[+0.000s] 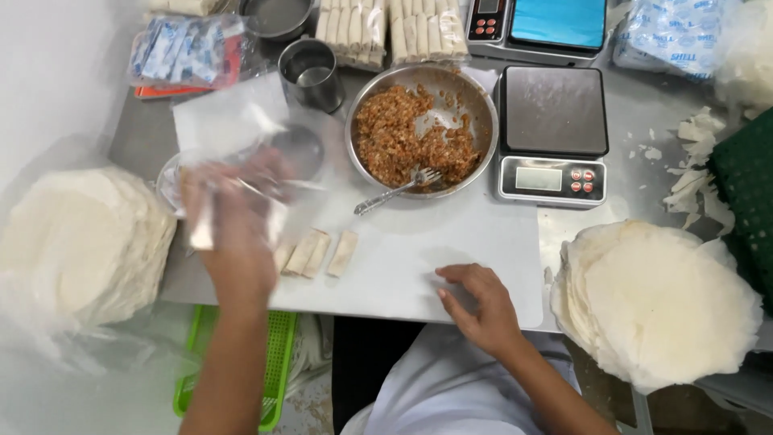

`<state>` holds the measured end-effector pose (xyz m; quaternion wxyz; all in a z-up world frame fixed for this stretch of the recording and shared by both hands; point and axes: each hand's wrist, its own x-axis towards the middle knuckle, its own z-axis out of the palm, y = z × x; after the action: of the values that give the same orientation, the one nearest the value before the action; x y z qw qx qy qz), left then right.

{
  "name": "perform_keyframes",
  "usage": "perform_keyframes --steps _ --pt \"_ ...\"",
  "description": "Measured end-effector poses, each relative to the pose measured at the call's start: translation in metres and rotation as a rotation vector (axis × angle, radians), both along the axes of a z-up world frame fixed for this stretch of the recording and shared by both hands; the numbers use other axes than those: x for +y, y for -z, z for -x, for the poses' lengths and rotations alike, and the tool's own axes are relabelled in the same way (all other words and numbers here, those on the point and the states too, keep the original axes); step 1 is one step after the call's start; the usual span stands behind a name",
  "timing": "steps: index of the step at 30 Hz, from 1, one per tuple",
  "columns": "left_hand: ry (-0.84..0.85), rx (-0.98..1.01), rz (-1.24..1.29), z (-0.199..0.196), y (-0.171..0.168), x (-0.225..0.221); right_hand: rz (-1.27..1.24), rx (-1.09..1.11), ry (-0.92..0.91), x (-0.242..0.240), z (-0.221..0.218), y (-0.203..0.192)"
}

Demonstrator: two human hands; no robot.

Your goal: Rolling spring rolls and packaging them into plastic bags for storage or sale.

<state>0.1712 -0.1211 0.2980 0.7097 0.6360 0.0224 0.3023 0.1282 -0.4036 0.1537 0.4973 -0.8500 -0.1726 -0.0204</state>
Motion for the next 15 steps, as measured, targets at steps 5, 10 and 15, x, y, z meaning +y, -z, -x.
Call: perform_keyframes --steps 5,10,15 --pt "0.239 0.099 0.399 0.053 0.037 -0.041 -0.551 0.417 -0.041 0.014 0.014 -0.013" --pt "0.330 0.079 0.522 0.078 0.061 -0.064 -1.058 0.764 -0.107 0.011 0.027 -0.026" --pt "0.283 0.366 0.067 0.101 0.080 -0.053 -0.789 0.450 0.223 -0.047 0.021 0.000"
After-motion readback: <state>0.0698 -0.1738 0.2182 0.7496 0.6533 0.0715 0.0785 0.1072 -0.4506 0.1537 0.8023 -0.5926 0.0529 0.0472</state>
